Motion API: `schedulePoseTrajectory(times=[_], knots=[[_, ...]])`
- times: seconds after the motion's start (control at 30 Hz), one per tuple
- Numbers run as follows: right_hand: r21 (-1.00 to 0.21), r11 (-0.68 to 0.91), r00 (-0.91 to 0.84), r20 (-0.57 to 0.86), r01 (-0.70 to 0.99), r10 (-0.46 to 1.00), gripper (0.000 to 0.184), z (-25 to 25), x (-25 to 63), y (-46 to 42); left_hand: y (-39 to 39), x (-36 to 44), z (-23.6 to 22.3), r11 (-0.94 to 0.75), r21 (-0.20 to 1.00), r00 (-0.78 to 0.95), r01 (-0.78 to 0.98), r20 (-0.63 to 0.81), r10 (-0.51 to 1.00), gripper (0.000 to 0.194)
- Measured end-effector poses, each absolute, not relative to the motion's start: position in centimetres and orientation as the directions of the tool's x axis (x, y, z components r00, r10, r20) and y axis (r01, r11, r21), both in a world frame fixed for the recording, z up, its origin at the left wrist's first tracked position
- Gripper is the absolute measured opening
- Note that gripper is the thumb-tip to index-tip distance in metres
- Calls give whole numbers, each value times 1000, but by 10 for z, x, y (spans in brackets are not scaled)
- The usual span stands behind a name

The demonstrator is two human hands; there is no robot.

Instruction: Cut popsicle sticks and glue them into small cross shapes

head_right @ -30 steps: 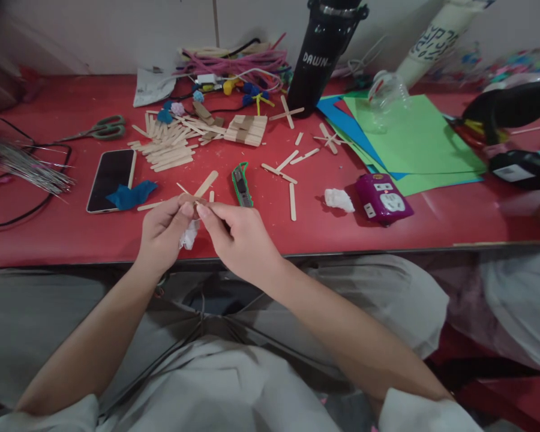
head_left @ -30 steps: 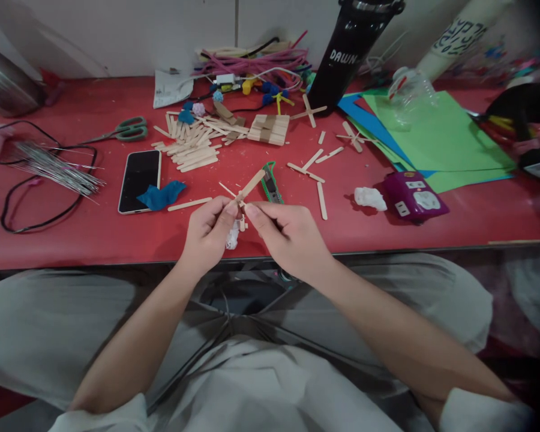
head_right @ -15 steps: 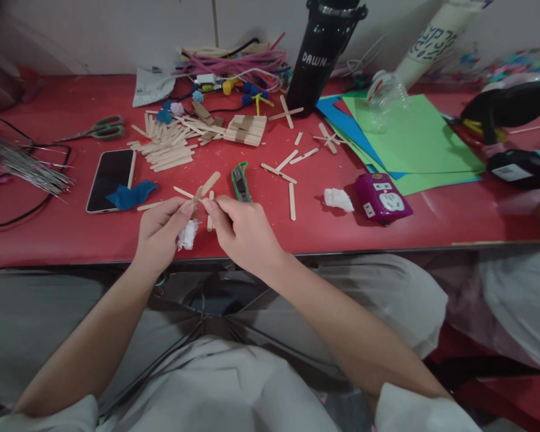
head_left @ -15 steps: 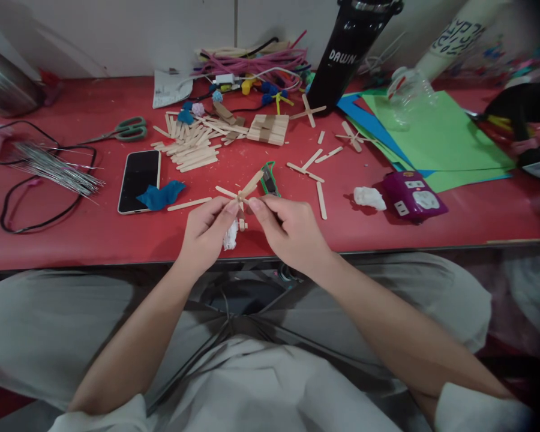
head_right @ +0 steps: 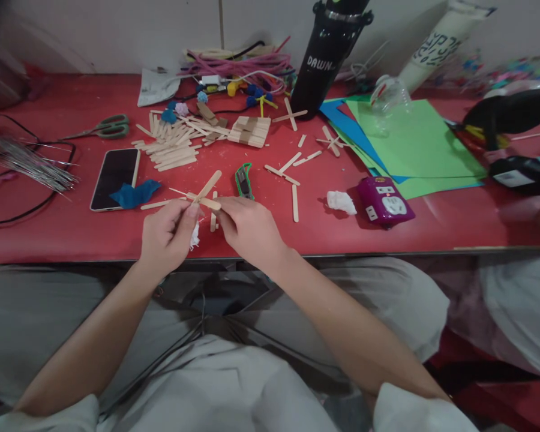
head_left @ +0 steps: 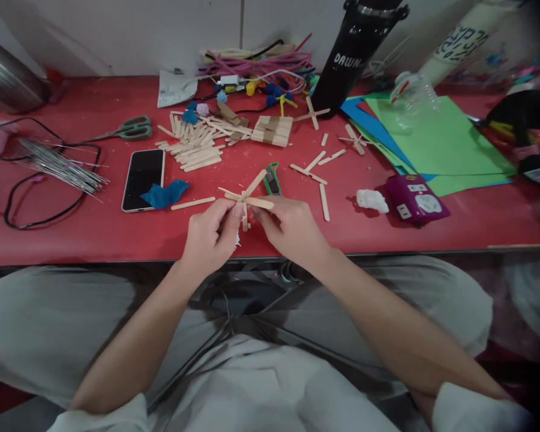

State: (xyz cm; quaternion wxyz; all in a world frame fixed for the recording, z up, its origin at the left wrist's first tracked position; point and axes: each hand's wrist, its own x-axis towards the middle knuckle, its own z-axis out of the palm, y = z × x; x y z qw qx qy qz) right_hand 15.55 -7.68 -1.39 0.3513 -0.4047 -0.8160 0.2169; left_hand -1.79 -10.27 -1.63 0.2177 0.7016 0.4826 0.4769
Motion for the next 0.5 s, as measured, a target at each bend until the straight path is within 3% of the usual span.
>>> schedulePoseTrajectory(times=[0.1,0.23,0.4,0.5], knots=[[-757,523,-442,345,390,828,28,-9,154,-79,-102,-19,-17,-448,749,91,489,467,880,26],[-931,332,-435,237,154,868,36,-2,151,-81,-101,-19,-17,-454,758,94,468,468,879,26],[-988,151,-447,154,-43,881,37,-5,148,-78,-100,-17,-15,-423,838,93,344,418,904,30],[-989,128,-437,147,-73,887,37,-8,147,-77,-100,-15,-14,-370,895,78,251,362,929,33]])
